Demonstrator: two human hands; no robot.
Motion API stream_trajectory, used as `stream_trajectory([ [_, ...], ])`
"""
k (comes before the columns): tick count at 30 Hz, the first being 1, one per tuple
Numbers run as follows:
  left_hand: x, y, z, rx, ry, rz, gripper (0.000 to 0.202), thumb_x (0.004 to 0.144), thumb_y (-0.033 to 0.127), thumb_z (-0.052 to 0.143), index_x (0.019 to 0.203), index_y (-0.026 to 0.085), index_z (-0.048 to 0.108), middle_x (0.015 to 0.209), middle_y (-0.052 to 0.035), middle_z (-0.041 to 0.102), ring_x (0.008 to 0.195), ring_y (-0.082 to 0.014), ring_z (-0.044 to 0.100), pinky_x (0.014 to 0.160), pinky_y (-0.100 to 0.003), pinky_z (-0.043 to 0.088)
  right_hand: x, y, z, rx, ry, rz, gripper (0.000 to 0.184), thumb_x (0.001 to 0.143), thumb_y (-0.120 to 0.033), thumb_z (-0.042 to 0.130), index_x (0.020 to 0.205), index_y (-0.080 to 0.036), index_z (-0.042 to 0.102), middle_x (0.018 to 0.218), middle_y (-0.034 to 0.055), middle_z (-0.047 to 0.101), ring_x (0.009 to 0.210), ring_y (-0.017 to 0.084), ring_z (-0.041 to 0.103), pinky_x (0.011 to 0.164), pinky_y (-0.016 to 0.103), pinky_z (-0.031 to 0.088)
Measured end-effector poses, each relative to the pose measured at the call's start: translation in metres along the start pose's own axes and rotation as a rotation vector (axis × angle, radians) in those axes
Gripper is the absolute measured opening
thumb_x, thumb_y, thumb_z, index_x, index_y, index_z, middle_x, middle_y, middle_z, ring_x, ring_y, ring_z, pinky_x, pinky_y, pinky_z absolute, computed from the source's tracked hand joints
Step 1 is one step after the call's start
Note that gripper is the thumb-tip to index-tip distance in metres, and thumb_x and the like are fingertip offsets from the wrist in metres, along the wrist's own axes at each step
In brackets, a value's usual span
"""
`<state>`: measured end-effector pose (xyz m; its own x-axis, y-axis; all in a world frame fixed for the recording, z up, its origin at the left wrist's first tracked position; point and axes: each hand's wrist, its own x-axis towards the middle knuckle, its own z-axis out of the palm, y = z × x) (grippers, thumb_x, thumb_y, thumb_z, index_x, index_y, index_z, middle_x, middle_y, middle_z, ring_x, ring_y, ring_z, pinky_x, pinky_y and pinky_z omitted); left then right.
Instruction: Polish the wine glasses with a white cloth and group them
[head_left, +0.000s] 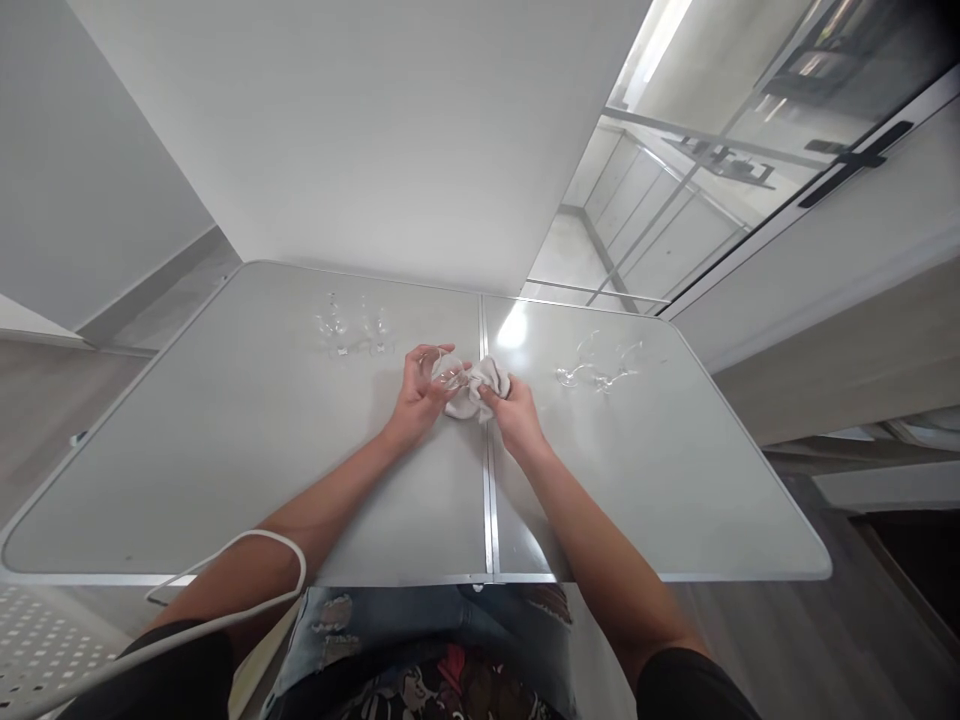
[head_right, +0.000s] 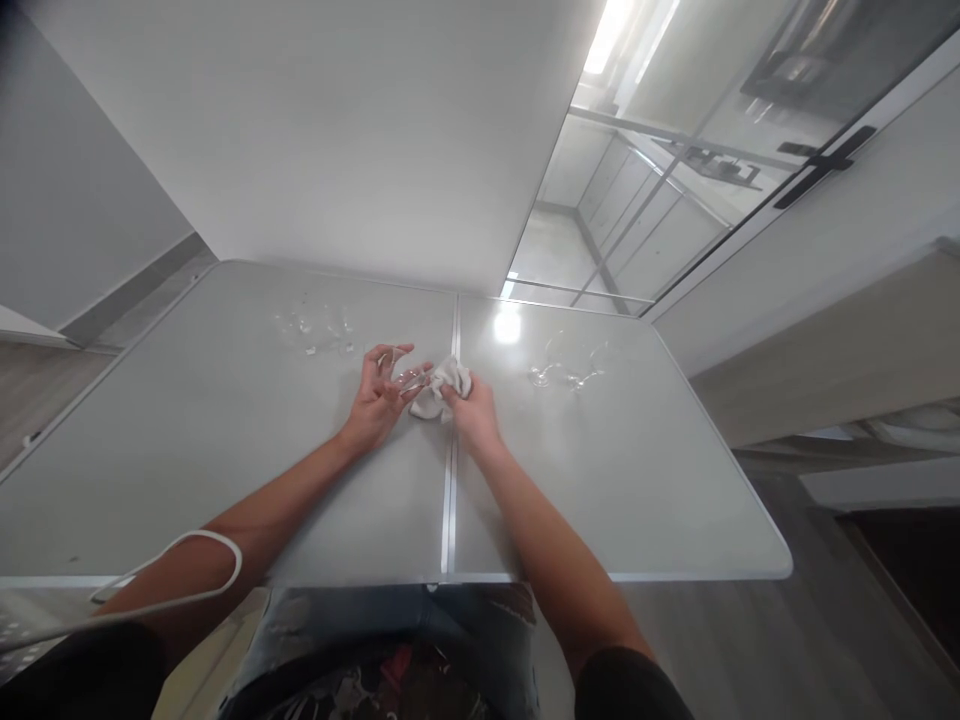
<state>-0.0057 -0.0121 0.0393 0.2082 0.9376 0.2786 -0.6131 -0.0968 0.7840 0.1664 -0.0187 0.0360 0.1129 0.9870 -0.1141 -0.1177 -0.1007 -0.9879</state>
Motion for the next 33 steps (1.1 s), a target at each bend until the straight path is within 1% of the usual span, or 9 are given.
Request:
stream_trajectory([
  [3, -0.002, -0.004, 0.001, 0.022, -0.037, -0.027, 0.06, 0.08, 0.046, 0.082, 0.127, 0.035, 0.047, 0.153, -0.009, 0.04, 0.134, -0.0289, 0.056, 0.11, -0.052, 0.049, 0.003, 0.003, -0.007, -0.182, 0.177, -0.13, 0.038, 0.072, -0.043, 0.08, 0.098, -0.018, 0.069, 0.093, 0.007, 0.072, 0.088, 0.025, 0.066, 0.079, 0.037, 0.054],
  [5, -0.003, -0.006, 0.0, 0.047, -0.058, -0.015, 0.06, 0.08, 0.041, 0.083, 0.127, 0.034, 0.047, 0.151, -0.0091, 0.043, 0.134, -0.0284, 0.056, 0.111, -0.053, 0.048, 0.004, 0.004, -0.006, -0.154, 0.216, -0.157, 0.039, 0.075, -0.043, 0.076, 0.103, -0.018, 0.067, 0.097, 0.0075, 0.072, 0.091, 0.025, 0.066, 0.081, 0.036, 0.055],
  [9, -0.003, -0.006, -0.002, 0.125, -0.096, 0.04, 0.059, 0.079, 0.039, 0.084, 0.126, 0.03, 0.05, 0.143, -0.0102, 0.05, 0.138, -0.028, 0.051, 0.115, -0.052, 0.044, 0.006, 0.008, 0.002, 0.02, 0.058, -0.054, 0.038, 0.075, -0.04, 0.074, 0.106, -0.019, 0.068, 0.102, 0.0074, 0.074, 0.093, 0.024, 0.069, 0.081, 0.035, 0.055],
  [11, -0.001, -0.005, -0.003, 0.138, -0.109, 0.053, 0.058, 0.079, 0.04, 0.084, 0.126, 0.03, 0.051, 0.142, -0.01, 0.051, 0.135, -0.0278, 0.053, 0.115, -0.053, 0.044, 0.007, 0.008, 0.002, -0.01, 0.022, -0.021, 0.037, 0.071, -0.039, 0.077, 0.102, -0.018, 0.071, 0.098, 0.0073, 0.075, 0.09, 0.025, 0.069, 0.079, 0.035, 0.054],
  [16, 0.0, -0.006, -0.004, 0.127, -0.094, 0.086, 0.057, 0.081, 0.038, 0.083, 0.127, 0.032, 0.05, 0.142, -0.0091, 0.051, 0.131, -0.0264, 0.057, 0.114, -0.055, 0.043, 0.01, 0.004, -0.011, -0.109, 0.156, -0.016, 0.039, 0.062, -0.033, 0.084, 0.095, -0.015, 0.073, 0.096, 0.0087, 0.075, 0.088, 0.026, 0.068, 0.076, 0.035, 0.053],
  [23, -0.003, -0.008, -0.002, 0.144, -0.17, 0.055, 0.054, 0.079, 0.034, 0.084, 0.123, 0.03, 0.053, 0.138, -0.0094, 0.054, 0.132, -0.0273, 0.056, 0.114, -0.053, 0.044, 0.014, 0.011, -0.005, 0.013, 0.027, -0.019, 0.035, 0.066, -0.03, 0.076, 0.099, -0.018, 0.069, 0.093, 0.0038, 0.073, 0.085, 0.021, 0.067, 0.078, 0.032, 0.052],
  [27, -0.001, -0.004, -0.003, 0.132, -0.123, 0.044, 0.056, 0.079, 0.036, 0.084, 0.124, 0.031, 0.051, 0.141, -0.009, 0.051, 0.13, -0.027, 0.057, 0.113, -0.054, 0.045, 0.016, 0.01, -0.012, -0.072, 0.132, 0.03, 0.041, 0.061, -0.034, 0.084, 0.095, -0.015, 0.072, 0.094, 0.0083, 0.075, 0.087, 0.026, 0.068, 0.075, 0.035, 0.054],
  [30, 0.0, -0.002, -0.003, 0.13, -0.093, 0.045, 0.057, 0.078, 0.037, 0.085, 0.122, 0.031, 0.05, 0.142, -0.0087, 0.05, 0.134, -0.027, 0.054, 0.113, -0.054, 0.045, 0.018, 0.006, -0.018, -0.053, 0.211, -0.016, 0.044, 0.059, -0.033, 0.088, 0.097, -0.016, 0.071, 0.099, 0.0094, 0.076, 0.09, 0.027, 0.07, 0.077, 0.037, 0.054],
  [33, -0.001, -0.002, -0.003, 0.133, -0.107, 0.038, 0.057, 0.079, 0.038, 0.084, 0.124, 0.032, 0.05, 0.142, -0.0089, 0.05, 0.136, -0.0271, 0.052, 0.113, -0.053, 0.045, 0.018, 0.004, -0.016, 0.048, 0.122, -0.009, 0.044, 0.063, -0.032, 0.087, 0.101, -0.018, 0.071, 0.102, 0.0082, 0.076, 0.093, 0.026, 0.07, 0.082, 0.037, 0.055],
])
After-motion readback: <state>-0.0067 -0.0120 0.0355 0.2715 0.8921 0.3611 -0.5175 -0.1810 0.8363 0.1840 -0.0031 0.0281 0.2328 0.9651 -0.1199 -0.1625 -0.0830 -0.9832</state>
